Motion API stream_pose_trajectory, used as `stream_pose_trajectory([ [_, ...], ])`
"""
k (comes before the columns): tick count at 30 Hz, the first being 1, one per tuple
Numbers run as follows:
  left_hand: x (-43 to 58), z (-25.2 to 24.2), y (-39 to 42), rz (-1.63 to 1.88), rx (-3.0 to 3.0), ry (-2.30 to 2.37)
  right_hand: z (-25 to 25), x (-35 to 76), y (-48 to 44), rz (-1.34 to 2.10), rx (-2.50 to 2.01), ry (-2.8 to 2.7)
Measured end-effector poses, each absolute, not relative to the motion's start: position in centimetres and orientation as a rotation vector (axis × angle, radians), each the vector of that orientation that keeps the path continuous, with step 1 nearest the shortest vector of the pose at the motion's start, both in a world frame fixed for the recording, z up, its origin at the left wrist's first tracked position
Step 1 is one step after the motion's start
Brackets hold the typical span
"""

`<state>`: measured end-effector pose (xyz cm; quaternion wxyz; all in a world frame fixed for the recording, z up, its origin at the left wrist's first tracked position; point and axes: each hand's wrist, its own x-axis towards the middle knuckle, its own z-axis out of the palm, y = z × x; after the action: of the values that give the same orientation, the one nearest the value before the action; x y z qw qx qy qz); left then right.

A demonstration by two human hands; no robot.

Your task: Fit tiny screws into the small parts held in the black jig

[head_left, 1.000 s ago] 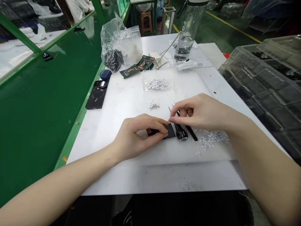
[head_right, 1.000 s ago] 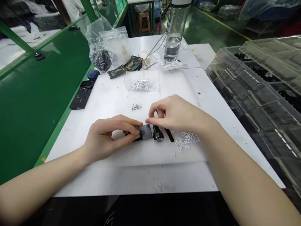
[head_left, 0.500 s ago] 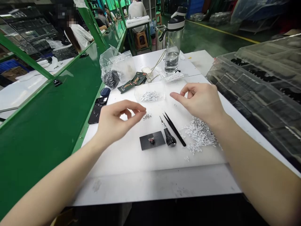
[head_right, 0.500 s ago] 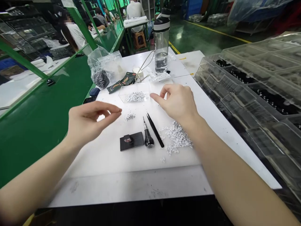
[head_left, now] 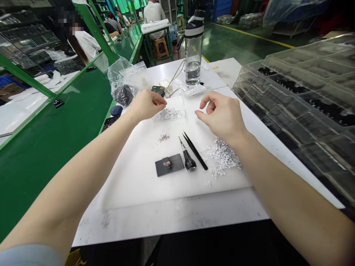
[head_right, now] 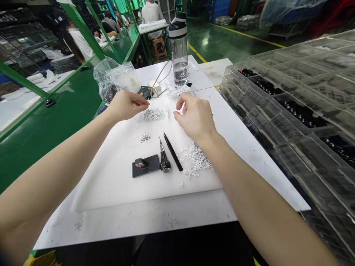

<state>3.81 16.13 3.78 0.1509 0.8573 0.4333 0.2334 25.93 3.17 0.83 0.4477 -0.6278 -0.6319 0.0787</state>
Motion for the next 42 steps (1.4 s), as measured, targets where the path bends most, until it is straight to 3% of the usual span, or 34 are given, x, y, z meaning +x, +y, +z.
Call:
stream_pose_trajectory([
  [10,5.8,6.1,11.4,0.693,2.567,1.003,1.1,25.9,3.3,0.179,-1.515,-1.535],
  [17,10.0,4.2,6.0,0.172,2.602,0.373,1.2,25.7,3.1,0.108,-1.483,-1.499],
  [31,12.3,3.3,5.2,0.184,2.565,0.405,0.7,26.0,3.8,-0.03,-1.467,-1.403],
  [37,10.9,4.6,4.7,0.416,2.443,0.52,0.7,25.8,3.5,-0.013,-1.363,-1.431],
  [42,5.7,6.4,3.3,1.102,2.217,0.658,0.8,25.6,3.5,-0.031,-1.316,-1.418],
])
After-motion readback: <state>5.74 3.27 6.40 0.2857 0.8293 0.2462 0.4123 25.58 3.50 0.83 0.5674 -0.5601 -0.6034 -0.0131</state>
